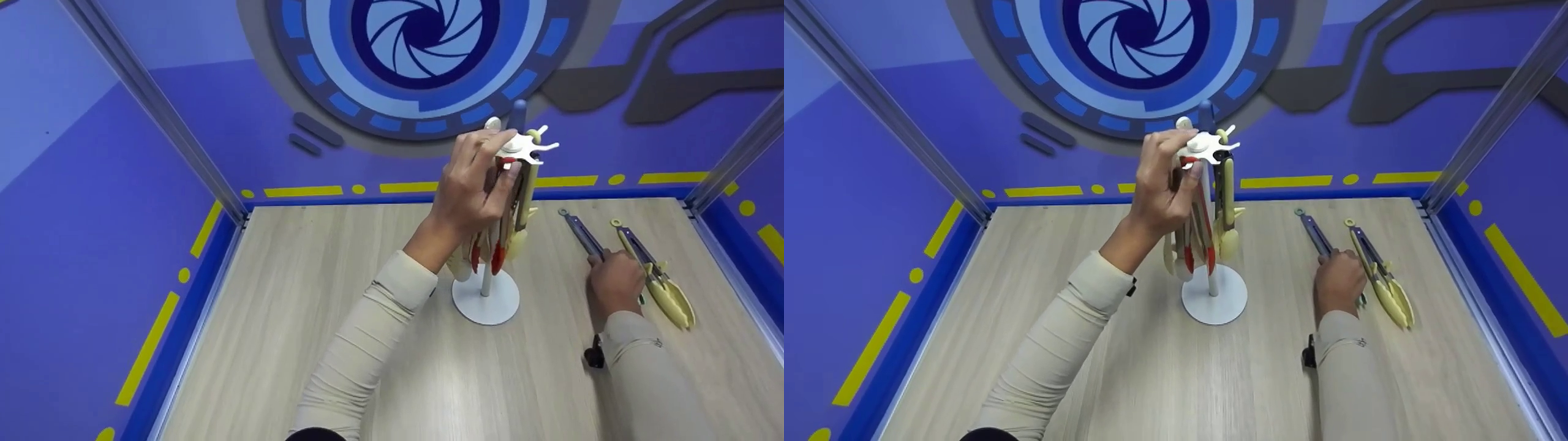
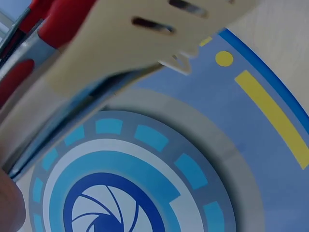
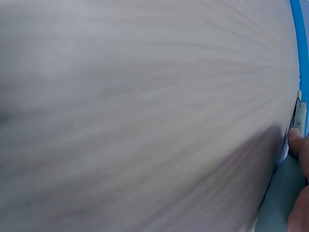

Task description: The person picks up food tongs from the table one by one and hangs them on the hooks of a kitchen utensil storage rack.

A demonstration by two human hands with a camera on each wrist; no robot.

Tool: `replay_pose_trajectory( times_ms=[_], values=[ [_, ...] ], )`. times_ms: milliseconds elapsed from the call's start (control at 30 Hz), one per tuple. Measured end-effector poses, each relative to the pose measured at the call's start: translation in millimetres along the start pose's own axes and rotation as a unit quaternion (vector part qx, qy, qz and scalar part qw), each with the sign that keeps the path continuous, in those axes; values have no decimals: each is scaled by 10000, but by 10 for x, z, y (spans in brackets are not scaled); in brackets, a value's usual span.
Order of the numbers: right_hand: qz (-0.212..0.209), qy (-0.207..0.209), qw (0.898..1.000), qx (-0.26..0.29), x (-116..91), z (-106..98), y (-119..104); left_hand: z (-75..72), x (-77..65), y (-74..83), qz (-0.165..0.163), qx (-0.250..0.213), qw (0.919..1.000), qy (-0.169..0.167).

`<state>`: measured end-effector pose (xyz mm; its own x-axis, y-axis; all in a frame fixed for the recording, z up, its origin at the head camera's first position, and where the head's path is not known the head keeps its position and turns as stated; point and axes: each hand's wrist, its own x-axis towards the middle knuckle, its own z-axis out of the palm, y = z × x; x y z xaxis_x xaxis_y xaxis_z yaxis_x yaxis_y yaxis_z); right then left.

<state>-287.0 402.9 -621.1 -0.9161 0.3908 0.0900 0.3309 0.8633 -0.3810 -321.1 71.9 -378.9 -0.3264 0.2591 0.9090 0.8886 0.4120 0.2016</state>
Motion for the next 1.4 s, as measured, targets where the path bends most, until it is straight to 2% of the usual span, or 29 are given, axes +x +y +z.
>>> replay_pose_trajectory(
  times_ms=[167, 367, 500, 667, 767, 900, 1033, 1400],
  values=[
    [-107, 54, 9998, 132, -7, -1, 0, 9, 38, -41, 286, -147, 9991, 265],
    [-176, 67, 9998, 101, -27, 27, 10, 72, 37, 15, 257, 20, 9979, 593],
    [-87, 23, 10000, 27, -20, 42, 12, 97, 31, 64, 158, 304, 9966, 755],
    [3, 28, 10000, 41, -13, 52, 6, 123, 38, 125, 37, 1008, 9908, 899],
    [-2, 67, 10000, 53, -20, 55, -5, 142, 35, 162, -58, 1427, 9853, 939],
    [-94, 93, 9999, -17, -20, 60, 11, 164, 26, 192, -127, 1695, 9814, 894],
    [-185, 76, 9998, -98, -16, 57, 33, 172, 23, 196, -135, 1747, 9806, 877],
    [-53, 180, 9998, -1, -11, 44, 47, 172, 4, 169, -145, 1901, 9780, 843]
  ],
)
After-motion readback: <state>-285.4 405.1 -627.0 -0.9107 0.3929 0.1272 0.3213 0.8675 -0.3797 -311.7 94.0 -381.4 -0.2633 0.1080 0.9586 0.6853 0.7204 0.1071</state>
